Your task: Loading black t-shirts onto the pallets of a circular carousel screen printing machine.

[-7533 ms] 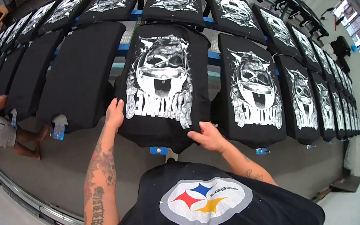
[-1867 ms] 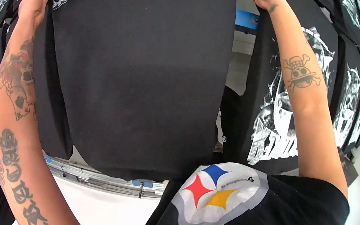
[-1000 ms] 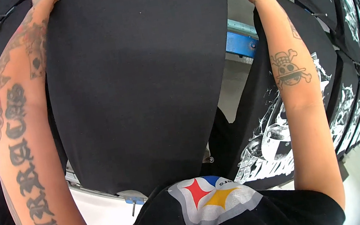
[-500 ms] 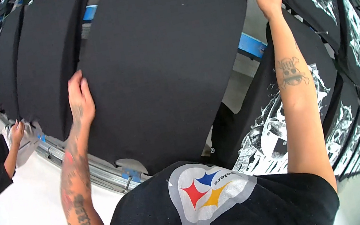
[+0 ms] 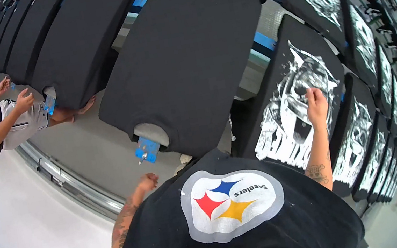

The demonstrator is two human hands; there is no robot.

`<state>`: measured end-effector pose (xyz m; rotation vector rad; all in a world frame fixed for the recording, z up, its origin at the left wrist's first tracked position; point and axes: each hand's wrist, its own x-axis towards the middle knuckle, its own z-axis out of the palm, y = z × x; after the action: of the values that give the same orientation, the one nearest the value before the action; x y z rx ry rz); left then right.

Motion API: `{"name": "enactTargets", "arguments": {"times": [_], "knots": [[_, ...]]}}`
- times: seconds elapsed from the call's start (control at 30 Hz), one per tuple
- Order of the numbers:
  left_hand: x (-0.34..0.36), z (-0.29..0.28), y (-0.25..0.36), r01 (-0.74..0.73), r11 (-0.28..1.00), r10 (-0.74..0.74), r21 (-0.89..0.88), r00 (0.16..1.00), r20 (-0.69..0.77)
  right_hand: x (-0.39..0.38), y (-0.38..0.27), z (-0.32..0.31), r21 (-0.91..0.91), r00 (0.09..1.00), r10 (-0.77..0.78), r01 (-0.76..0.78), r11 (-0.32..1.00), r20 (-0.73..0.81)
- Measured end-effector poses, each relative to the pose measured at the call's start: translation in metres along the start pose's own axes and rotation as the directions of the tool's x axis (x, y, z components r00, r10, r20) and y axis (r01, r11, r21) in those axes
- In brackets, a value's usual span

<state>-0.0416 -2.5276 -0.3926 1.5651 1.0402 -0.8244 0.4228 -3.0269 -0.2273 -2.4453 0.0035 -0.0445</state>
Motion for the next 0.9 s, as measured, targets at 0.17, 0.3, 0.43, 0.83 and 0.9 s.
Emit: {"name": "enactTargets", "arguments": {"times": [0.17,0.3,0.43,0.83,0.9], "knots": [[0.02,0.059,-0.054,-0.084,0.978,0.075,-0.193,0.996,-0.055,-0.126,0.081,-0.063,-0.279,0.988,0.003,-0.046,0.959,-0.153],[0.019,0.073,-0.044,-0.119,0.877,0.069,-0.466,0.99,-0.122,-0.225,0.137,-0.096,-0.409,0.933,0.246,-0.338,0.848,-0.262],[-0.029,0.076,0.034,-0.226,0.944,0.226,-0.24,0.974,-0.03,-0.276,0.185,-0.094,-0.187,0.82,0.561,-0.573,0.798,-0.115],[-0.09,0.198,0.212,-0.727,0.54,0.769,0.424,0.631,0.102,-0.296,0.102,-0.114,-0.365,0.962,0.079,-0.175,0.915,-0.263],[-0.069,0.223,0.244,-0.734,0.576,0.812,0.36,0.565,-0.148,-0.297,0.093,-0.117,-0.038,0.953,0.183,-0.198,0.98,-0.242]]}}
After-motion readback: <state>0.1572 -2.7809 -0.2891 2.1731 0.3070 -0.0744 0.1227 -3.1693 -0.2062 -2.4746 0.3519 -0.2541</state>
